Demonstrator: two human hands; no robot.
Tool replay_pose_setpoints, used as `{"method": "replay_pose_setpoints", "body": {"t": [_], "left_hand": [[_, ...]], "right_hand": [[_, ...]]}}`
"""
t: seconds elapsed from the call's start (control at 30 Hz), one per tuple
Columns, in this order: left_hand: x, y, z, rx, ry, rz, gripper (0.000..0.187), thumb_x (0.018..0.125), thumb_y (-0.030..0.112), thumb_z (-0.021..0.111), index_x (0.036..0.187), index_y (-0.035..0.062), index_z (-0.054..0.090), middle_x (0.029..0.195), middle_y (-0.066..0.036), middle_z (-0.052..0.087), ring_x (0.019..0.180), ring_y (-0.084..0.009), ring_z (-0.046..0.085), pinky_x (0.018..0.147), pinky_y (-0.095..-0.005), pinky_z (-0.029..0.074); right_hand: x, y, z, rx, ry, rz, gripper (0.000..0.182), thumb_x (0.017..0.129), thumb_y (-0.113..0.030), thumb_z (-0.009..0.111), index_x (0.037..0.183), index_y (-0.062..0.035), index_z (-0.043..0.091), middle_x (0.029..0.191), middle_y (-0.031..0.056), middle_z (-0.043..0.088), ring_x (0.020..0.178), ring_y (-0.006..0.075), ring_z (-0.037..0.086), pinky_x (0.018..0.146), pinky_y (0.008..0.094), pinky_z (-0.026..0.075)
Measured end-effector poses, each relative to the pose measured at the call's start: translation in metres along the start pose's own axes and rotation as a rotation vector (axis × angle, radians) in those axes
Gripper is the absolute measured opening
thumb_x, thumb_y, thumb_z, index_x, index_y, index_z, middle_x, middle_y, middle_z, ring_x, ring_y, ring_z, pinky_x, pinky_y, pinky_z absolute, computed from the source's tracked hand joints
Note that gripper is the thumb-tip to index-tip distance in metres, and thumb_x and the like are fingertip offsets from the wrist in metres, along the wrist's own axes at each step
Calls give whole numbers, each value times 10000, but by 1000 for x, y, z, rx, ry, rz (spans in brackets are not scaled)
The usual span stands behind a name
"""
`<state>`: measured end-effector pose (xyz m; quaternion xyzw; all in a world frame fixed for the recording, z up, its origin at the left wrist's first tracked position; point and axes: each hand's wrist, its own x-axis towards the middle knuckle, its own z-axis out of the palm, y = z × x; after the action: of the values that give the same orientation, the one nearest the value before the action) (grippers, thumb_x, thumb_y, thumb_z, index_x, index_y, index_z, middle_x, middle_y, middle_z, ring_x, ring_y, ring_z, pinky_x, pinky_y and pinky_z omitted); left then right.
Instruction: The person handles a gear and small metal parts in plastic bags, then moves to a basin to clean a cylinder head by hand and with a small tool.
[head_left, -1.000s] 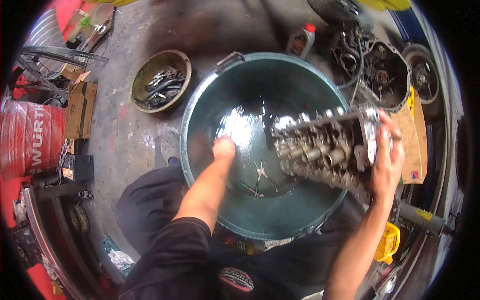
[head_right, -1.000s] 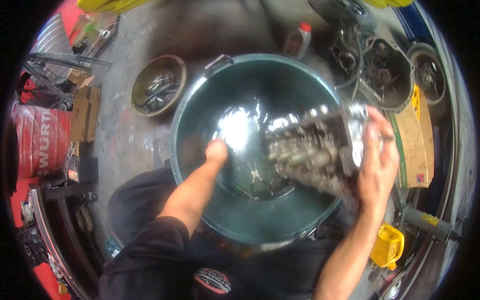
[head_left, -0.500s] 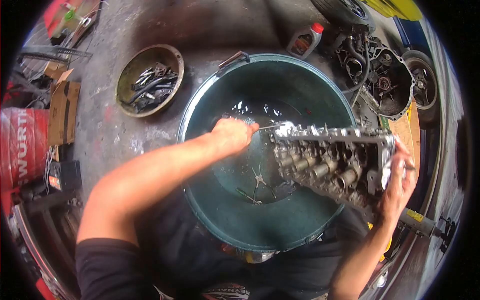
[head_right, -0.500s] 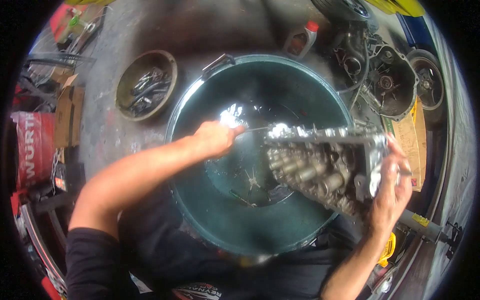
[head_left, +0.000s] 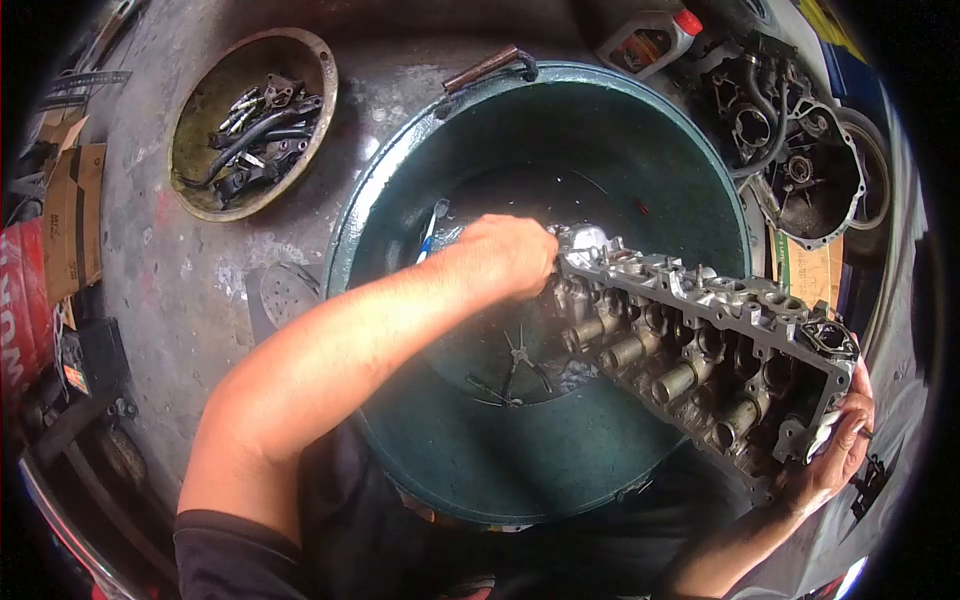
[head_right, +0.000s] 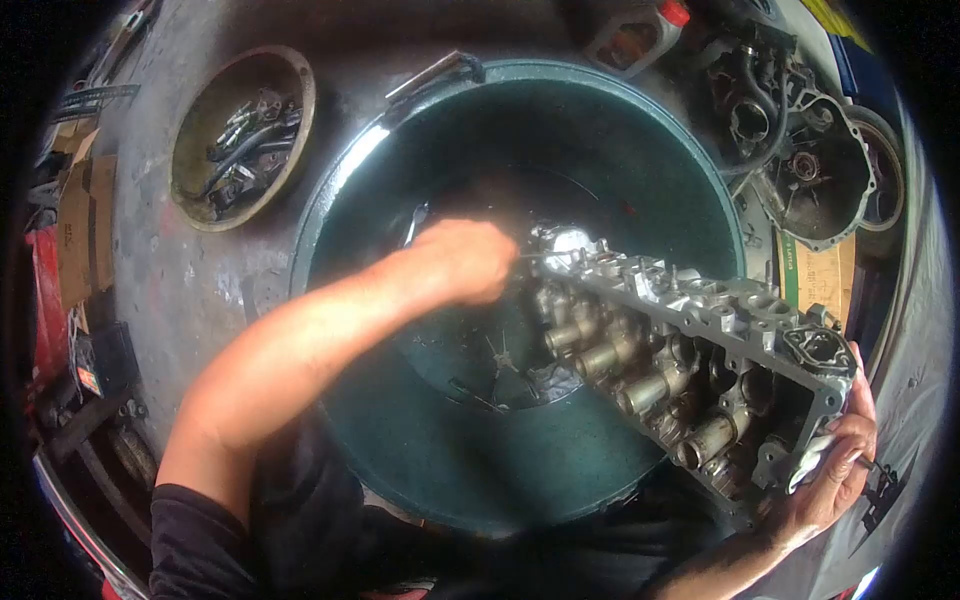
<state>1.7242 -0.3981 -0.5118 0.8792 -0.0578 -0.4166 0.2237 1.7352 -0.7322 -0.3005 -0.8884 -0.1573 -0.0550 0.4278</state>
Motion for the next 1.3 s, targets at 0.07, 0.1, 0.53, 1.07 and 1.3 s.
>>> {"method": "replay_pose_setpoints", "body": {"t": [0.07, 0.1, 0.53, 1.07, 1.3], "left_hand": [[-3, 4, -17, 66, 4, 53, 247, 797, 130, 636, 1021, 87, 730, 1047, -81, 717, 995, -260, 686, 797, -396, 560], [-5, 5, -20, 97, 7, 77, 248, 789, 126, 644, 1019, 88, 730, 1047, -72, 718, 993, -264, 686, 797, -395, 560], [0, -6, -10, 234, 135, 147, 194, 816, 156, 560, 865, 84, 733, 913, -109, 721, 901, -275, 695, 761, -400, 557], [-4, 14, 0, 153, 142, 129, 216, 817, 156, 587, 955, 118, 748, 978, -84, 730, 941, -248, 702, 777, -383, 554], [2, 26, -13, 259, 108, 121, 211, 841, 173, 617, 1006, 129, 742, 1034, -59, 724, 980, -214, 694, 778, -376, 557]], "right_hand": [[-3, 3, -1, 42, -5, 8, 334, 1051, -303, 378, 926, -27, 519, 1368, 201, 491, 1214, 231, 480, 1084, 407, 324], [-4, 5, -2, 63, -7, 12, 337, 1051, -301, 379, 930, -23, 527, 1365, 199, 492, 1206, 224, 481, 1083, 401, 322], [-2, 0, 2, -6, 29, 63, 336, 1047, -298, 394, 930, -10, 523, 1365, 210, 499, 1259, 241, 454, 1116, 415, 274], [0, -5, 10, -17, 2, 17, 300, 1023, -272, 451, 925, -1, 533, 1341, 207, 525, 1257, 255, 468, 1116, 429, 279], [4, -15, 23, 4, 20, 24, 276, 1013, -261, 477, 927, -5, 537, 1323, 188, 539, 1220, 229, 478, 1102, 408, 285]]}}
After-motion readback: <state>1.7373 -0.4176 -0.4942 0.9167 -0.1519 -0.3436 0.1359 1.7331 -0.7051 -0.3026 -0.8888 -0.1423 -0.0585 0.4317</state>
